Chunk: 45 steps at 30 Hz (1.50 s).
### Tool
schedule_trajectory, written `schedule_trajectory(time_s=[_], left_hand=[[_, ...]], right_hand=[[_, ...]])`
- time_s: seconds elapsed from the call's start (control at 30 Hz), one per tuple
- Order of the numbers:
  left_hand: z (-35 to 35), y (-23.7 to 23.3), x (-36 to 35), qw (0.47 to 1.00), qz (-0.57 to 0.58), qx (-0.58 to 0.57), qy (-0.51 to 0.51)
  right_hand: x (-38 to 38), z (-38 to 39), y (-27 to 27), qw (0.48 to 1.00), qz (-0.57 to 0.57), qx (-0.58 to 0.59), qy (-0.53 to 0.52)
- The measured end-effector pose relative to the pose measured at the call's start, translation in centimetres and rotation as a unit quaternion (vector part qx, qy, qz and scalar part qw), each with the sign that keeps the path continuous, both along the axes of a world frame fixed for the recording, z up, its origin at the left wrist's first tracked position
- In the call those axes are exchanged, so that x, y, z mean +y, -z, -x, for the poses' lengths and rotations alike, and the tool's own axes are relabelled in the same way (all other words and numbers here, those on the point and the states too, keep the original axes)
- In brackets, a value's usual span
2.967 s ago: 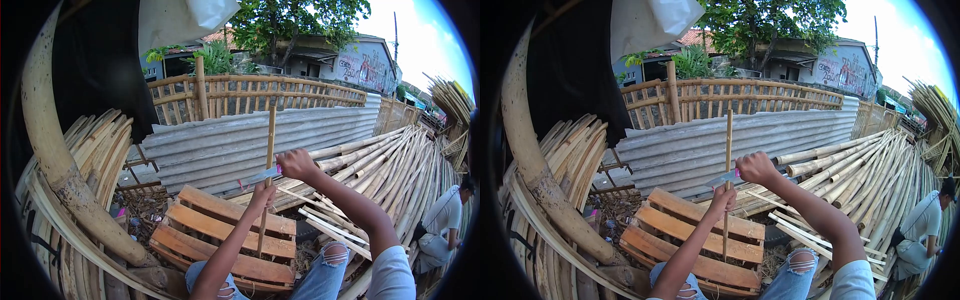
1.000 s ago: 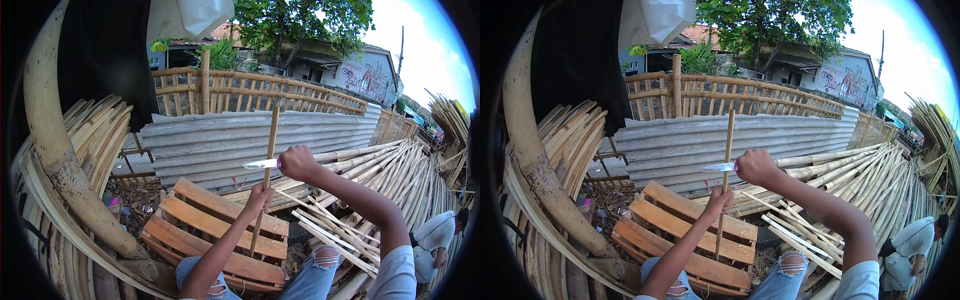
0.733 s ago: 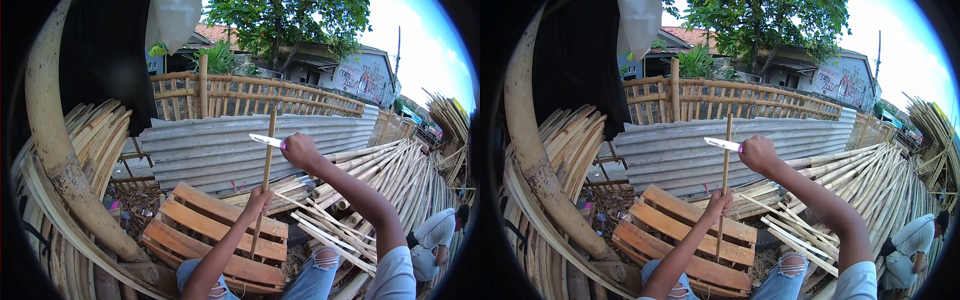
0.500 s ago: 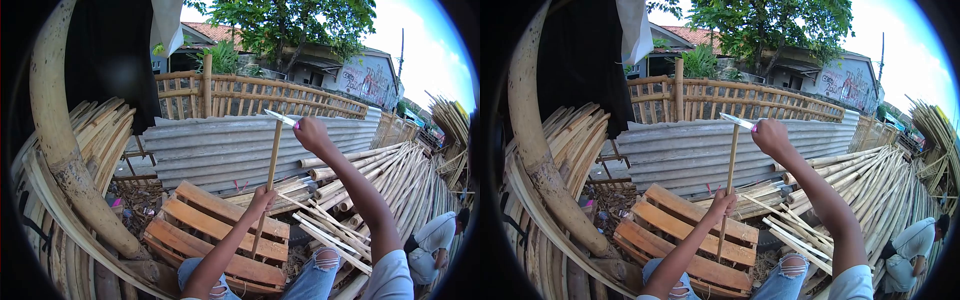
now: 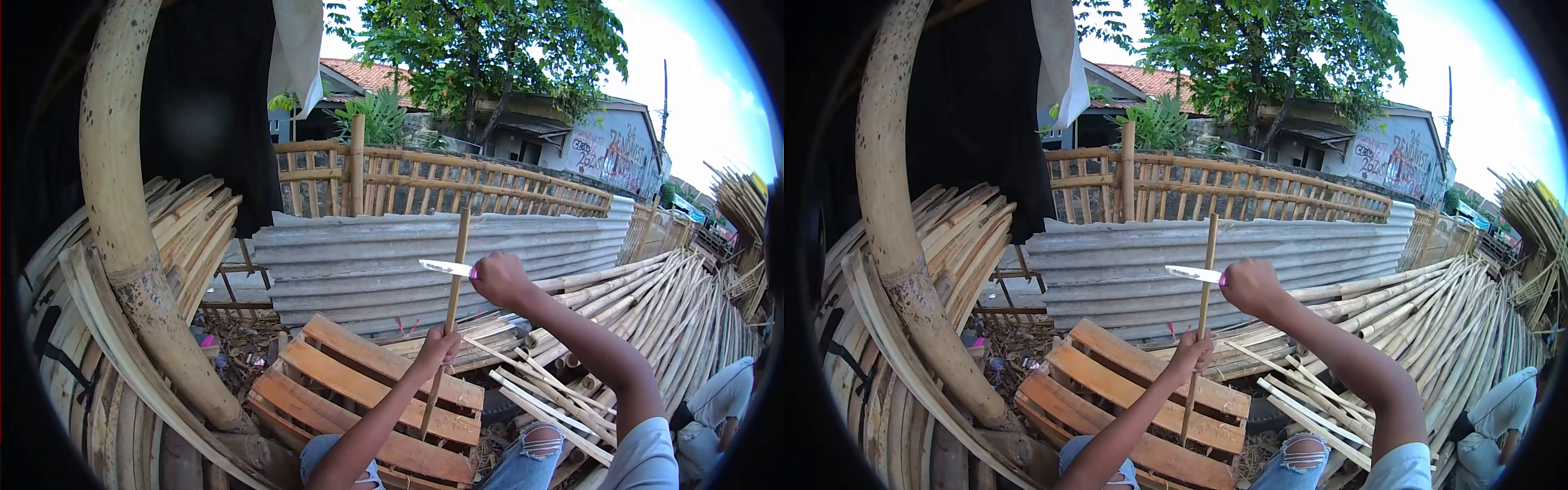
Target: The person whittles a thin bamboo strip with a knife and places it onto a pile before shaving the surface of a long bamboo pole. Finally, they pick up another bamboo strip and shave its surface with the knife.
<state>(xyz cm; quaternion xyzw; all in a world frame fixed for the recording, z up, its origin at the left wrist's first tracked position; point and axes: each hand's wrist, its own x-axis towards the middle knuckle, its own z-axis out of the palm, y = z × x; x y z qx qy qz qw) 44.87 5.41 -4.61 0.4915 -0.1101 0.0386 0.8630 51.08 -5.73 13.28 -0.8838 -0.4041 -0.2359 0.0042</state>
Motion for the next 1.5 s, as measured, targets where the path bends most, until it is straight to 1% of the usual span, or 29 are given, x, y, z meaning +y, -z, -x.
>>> schedule_trajectory(time_s=[0.03,0.1,0.13,0.2,0.3,0.33,0.4,0.43,0.47,0.5,0.53,0.57,0.6,0.67,0.7,0.77,0.8,0.83,0.9,0.97,1.0,1.03,1.1,1.2,1.3,1.33,1.37,1.43,1.5], left_hand=[[0.1,0.0,0.0,1.0,0.004,0.011,-0.005],[0.0,-0.2,-0.1,1.0,0.003,0.003,-0.002],[-0.3,-0.1,-0.2,1.0,0.005,0.007,-0.005],[-0.8,0.2,0.0,1.0,0.008,0.0,0.002],[-1.2,0.3,0.3,1.0,0.016,0.019,-0.006],[-1.1,0.3,0.4,1.0,0.011,0.016,-0.006],[-0.9,0.4,0.7,1.0,0.022,0.012,0.004],[-0.8,0.4,0.9,0.999,0.035,0.01,0.015],[-0.2,0.2,0.9,0.999,0.039,0.004,0.027],[0.3,0.1,0.3,0.999,0.04,0.008,0.023],[0.8,-0.1,-0.4,0.999,0.028,0.007,0.014],[1.1,-0.1,-0.6,1.0,0.013,0.006,0.008],[0.6,0.3,-0.4,1.0,0.007,0.008,0.015],[-0.4,0.8,-0.2,1.0,0.006,0.006,0.014],[-0.7,0.9,-0.2,1.0,0.005,0.008,0.011],[-0.7,0.4,-0.2,1.0,0.001,0.012,-0.017],[-0.7,0.5,-0.1,1.0,0.006,0.013,-0.019],[-0.8,0.6,0.1,1.0,0.01,0.016,-0.022],[-0.4,0.5,0.2,0.999,0.005,0.019,-0.03],[-0.1,0.4,0.0,0.999,-0.013,0.03,-0.034],[-0.1,0.5,-0.2,0.998,-0.019,0.037,-0.052],[-0.1,0.5,-0.2,0.998,-0.02,0.039,-0.051],[0.1,0.0,-0.4,0.992,-0.047,0.038,-0.107],[0.3,-0.2,-0.6,0.993,-0.041,0.03,-0.111],[0.0,0.4,-0.4,0.992,-0.05,0.026,-0.113],[-0.2,0.7,-0.4,0.992,-0.059,0.021,-0.109],[-0.2,0.4,-0.3,0.992,-0.058,0.02,-0.112],[0.1,-0.3,-0.6,0.99,-0.051,0.034,-0.129],[0.4,0.0,-0.7,0.992,-0.055,0.034,-0.113]], right_hand=[[-0.2,0.5,1.8,0.998,0.047,-0.004,-0.032],[-0.5,1.0,3.0,0.99,0.13,-0.013,-0.046],[-0.3,0.5,2.9,0.991,0.126,-0.013,-0.047],[-0.2,0.2,1.7,0.986,0.159,-0.047,-0.029],[0.1,-0.6,2.6,0.986,0.148,-0.064,-0.029],[0.2,-0.9,3.3,0.99,0.118,-0.065,-0.033],[0.2,-1.9,2.9,0.995,0.035,-0.085,-0.032],[-0.1,-3.9,0.9,0.991,-0.097,-0.081,0.038],[-1.2,-5.4,-3.2,0.974,-0.188,-0.053,0.117],[-2.7,-8.0,-6.2,0.955,-0.251,-0.085,0.137],[-4.0,-8.5,-8.3,0.942,-0.288,-0.105,0.137],[-4.5,-8.8,-9.5,0.935,-0.324,-0.091,0.114],[-4.7,-8.7,-9.6,0.937,-0.329,-0.069,0.091],[-5.1,-7.2,-9.2,0.948,-0.313,-0.028,0.041],[-4.6,-5.1,-7.7,0.956,-0.294,-0.005,0.015],[-3.9,-1.6,-3.6,0.985,-0.169,0.03,-0.013],[-3.6,-1.0,-0.7,0.994,-0.106,0.012,-0.027],[-3.4,-0.5,2.0,0.998,-0.046,-0.005,-0.043],[-3.0,1.3,5.4,0.998,0.048,0.026,-0.038],[-2.8,0.9,6.7,0.998,0.056,0.019,-0.032],[-2.6,0.7,7.1,0.997,0.065,0.006,-0.027],[-2.6,0.0,6.7,0.999,0.036,-0.019,-0.035],[-2.3,-1.7,3.8,0.996,-0.066,-0.053,0.025],[-1.7,-2.3,3.0,0.996,-0.073,-0.047,0.014],[-1.7,0.0,6.3,0.994,0.089,-0.021,-0.062],[-1.6,0.0,6.8,0.994,0.084,-0.021,-0.067],[-1.5,-0.7,5.8,0.994,0.084,-0.023,-0.069],[-1.3,-2.7,2.5,0.994,-0.086,-0.055,0.028],[-1.3,-3.5,0.4,0.993,-0.079,-0.081,0.019]])
